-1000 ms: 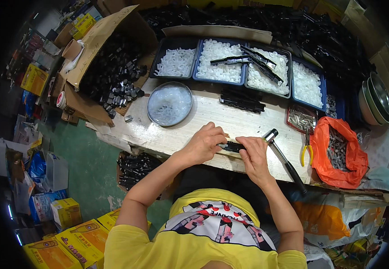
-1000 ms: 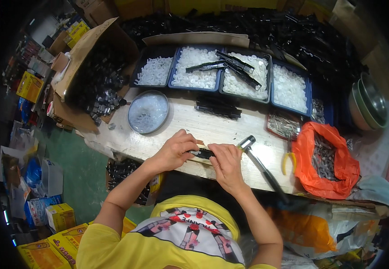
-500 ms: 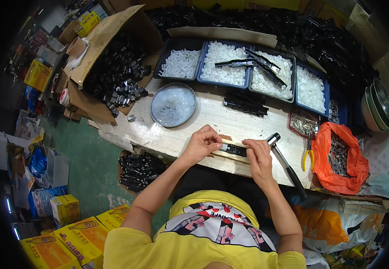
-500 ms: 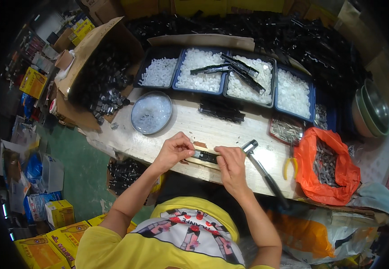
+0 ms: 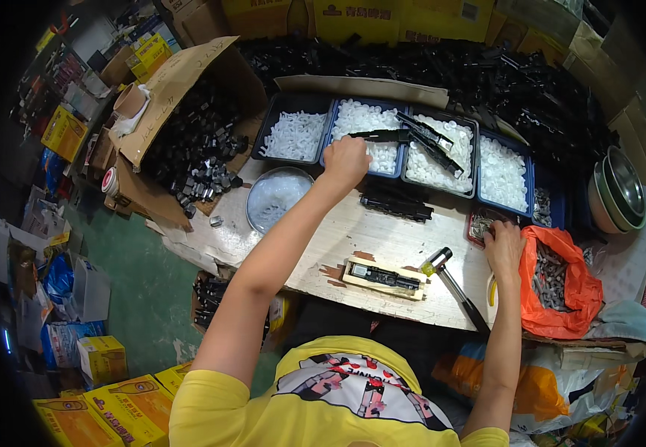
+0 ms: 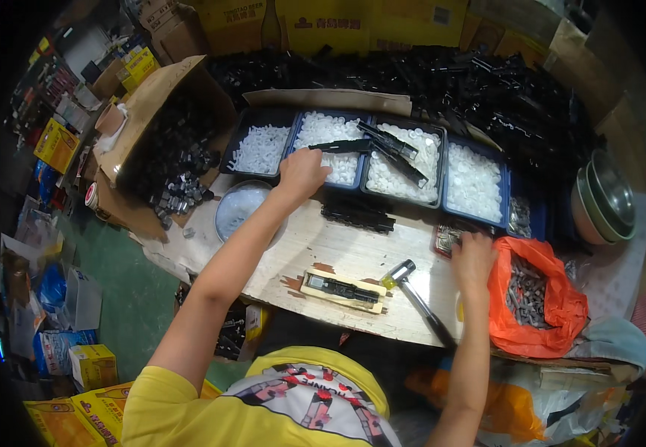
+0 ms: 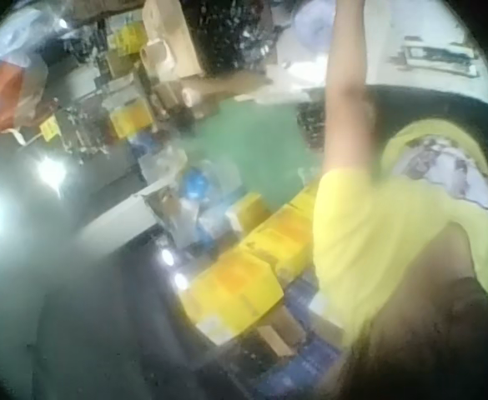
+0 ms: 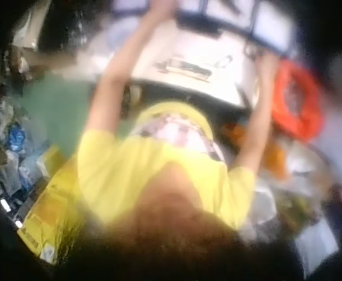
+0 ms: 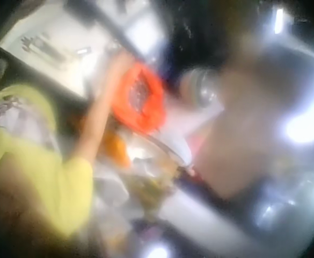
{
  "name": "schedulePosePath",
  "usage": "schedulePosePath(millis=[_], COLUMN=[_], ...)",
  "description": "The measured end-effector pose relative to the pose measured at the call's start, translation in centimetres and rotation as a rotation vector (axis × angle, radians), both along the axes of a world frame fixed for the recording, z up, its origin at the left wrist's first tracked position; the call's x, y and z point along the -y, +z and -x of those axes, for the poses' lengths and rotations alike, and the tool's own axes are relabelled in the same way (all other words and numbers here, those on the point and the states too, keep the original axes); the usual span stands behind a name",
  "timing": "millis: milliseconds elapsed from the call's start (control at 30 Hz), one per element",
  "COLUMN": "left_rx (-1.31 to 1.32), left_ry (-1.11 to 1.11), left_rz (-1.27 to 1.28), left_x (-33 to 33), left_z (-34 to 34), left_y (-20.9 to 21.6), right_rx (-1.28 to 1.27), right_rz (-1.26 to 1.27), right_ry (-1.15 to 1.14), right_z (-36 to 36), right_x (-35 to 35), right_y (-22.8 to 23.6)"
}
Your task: The person assembles small metal components at a cluttered workbench. They pick up a metal piece, place it into a wooden jig, and use a hammer to secure it. The person then removes the assembled unit and places it into a red bag, repeating this process with multiple components.
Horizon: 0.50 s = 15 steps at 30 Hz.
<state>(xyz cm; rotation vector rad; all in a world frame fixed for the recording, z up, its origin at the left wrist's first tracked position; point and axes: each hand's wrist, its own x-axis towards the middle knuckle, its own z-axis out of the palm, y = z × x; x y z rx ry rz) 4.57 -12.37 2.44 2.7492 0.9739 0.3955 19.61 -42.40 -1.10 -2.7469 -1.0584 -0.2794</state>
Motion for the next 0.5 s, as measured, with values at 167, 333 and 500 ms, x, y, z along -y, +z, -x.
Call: schedulePosePath(millis=[167,333,500], left_rx=[-0.126,-0.067,-0.061], left_ry=[-0.013,-0.012,-0.086], left_rz=[0.048,0.041,0.118], left_x=[-0.8,-1.5,-2.7], left_z=[-1.6,-1.7,-1.9], left_y=[1.2,1.1,-0.1], right_rx=[-0.074,-0.054,-0.002], right_rz=[0.164,0.06,-0.069], right_ry=[-0.022,0.007,0.024], right_z=[-0.8,-1.1,-1.0], right_x=[-1.7,-1.1,-0.1], right_y=[0.7,0.2,-0.1])
